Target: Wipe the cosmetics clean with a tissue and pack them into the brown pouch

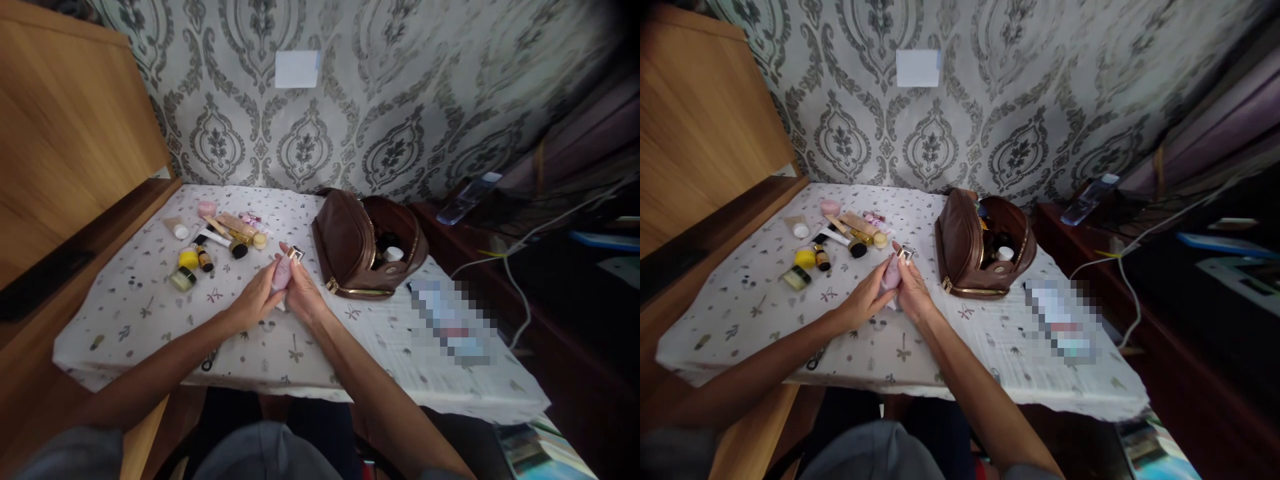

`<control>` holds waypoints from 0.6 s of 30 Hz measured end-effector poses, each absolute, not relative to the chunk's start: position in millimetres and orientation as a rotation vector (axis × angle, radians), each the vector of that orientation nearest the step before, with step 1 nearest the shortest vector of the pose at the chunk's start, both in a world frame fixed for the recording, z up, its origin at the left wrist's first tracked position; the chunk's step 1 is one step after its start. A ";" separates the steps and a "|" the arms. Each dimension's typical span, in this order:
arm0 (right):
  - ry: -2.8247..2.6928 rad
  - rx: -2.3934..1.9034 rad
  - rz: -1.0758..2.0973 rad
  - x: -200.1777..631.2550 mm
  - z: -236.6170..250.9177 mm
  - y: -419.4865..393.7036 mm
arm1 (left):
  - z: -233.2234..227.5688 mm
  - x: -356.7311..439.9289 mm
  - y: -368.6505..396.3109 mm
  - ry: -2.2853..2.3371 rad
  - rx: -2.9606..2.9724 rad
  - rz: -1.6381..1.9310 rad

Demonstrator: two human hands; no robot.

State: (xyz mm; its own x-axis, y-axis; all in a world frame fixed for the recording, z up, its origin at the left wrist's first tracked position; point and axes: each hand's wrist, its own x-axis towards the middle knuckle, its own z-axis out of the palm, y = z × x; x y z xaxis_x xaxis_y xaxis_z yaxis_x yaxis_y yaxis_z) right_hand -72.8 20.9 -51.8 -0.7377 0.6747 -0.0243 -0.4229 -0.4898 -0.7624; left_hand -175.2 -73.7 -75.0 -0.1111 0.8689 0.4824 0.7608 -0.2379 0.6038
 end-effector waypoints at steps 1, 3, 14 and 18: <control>-1.080 -0.434 2.175 -71.3 -50.3 22.1 | -74.7 -175.1 -73.5 1.861 1.983 1.259; -1.223 -0.472 2.007 -67.2 -47.8 26.6 | -74.0 -176.0 -73.4 1.882 1.935 1.227; -1.531 -0.582 1.681 -42.0 -30.5 45.3 | -76.2 -186.5 -77.4 1.871 1.973 1.146; -1.564 -0.478 1.758 -32.4 -24.0 41.4 | -64.9 -181.8 -79.3 1.870 1.908 1.213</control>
